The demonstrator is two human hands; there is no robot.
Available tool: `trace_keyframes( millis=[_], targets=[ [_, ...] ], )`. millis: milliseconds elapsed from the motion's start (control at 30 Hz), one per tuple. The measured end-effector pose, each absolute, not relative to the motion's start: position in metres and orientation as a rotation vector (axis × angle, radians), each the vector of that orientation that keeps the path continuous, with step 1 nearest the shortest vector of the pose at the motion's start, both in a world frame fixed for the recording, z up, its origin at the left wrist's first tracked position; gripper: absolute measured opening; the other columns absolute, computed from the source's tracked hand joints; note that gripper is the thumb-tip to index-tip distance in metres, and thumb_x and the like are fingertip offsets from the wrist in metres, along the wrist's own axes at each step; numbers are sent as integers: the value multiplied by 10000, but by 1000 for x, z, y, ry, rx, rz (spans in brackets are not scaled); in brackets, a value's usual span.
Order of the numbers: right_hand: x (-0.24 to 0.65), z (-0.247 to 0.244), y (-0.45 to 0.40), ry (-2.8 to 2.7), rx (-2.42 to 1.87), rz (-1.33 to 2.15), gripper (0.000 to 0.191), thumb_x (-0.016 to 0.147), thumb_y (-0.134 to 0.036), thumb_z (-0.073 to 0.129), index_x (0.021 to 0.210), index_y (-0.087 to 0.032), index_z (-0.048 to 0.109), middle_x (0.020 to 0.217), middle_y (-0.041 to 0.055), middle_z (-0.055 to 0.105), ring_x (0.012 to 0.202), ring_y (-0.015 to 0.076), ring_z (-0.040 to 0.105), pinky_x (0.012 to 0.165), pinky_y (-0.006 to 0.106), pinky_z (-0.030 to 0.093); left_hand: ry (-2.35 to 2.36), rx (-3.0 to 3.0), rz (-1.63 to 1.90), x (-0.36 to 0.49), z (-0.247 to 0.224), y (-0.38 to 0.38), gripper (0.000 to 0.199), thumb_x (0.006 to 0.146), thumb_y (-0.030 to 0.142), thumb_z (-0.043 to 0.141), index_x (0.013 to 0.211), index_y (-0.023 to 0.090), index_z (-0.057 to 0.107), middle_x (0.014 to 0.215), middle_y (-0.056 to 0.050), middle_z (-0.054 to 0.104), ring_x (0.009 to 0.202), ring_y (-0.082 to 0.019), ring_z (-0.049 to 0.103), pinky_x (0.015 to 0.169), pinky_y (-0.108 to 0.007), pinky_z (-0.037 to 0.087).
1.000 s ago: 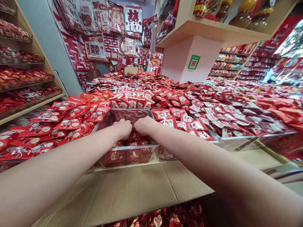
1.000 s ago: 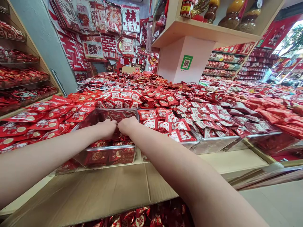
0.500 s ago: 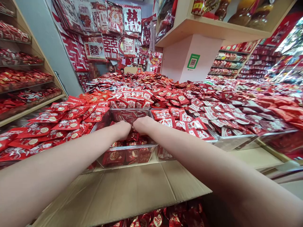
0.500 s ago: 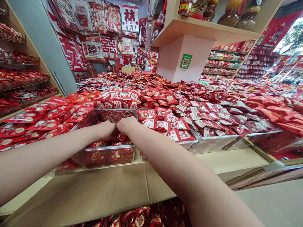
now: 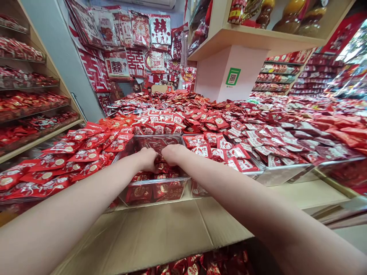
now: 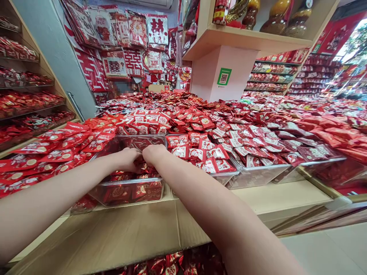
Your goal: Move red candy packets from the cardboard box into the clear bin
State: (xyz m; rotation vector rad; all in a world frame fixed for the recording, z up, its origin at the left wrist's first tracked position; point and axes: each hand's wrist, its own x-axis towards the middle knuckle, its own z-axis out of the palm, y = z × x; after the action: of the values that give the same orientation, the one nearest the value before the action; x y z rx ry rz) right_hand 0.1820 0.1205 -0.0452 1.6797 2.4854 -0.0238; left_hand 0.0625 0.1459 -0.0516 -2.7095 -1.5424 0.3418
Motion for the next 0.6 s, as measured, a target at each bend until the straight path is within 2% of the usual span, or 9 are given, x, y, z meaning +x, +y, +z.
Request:
trace_keyframes(
  millis=[167, 433, 600],
  targets=[
    [183, -43, 119, 2536, 1722, -38, 310, 694, -128, 540, 998, -137, 603, 1006, 152, 615, 919, 240, 581, 722, 341, 489, -1676, -2481, 402, 56, -35, 151, 249, 823, 279, 514, 1055, 191, 533, 1098, -50, 560, 965, -213, 546, 792, -384, 451],
    [184, -42, 119, 2529, 1699, -42, 322, 667, -127, 555, 984, -138, 610, 1001, 149, 615, 897, 243, 586, 674, 331, 498, -1733, -2348, 665, 61, -35, 150, 150, 819, 250, 525, 939, 180, 581, 999, -35, 602, 889, -178, 576, 760, -353, 467],
    [184, -47, 124, 2537, 1659, -25, 319, 671, -161, 563, 986, -149, 606, 999, 146, 618, 897, 241, 588, 675, 328, 496, -1744, -2366, 649, 57, -39, 149, 223, 808, 261, 534, 1018, 184, 536, 1054, -48, 561, 905, -192, 558, 742, -358, 466]
  ],
)
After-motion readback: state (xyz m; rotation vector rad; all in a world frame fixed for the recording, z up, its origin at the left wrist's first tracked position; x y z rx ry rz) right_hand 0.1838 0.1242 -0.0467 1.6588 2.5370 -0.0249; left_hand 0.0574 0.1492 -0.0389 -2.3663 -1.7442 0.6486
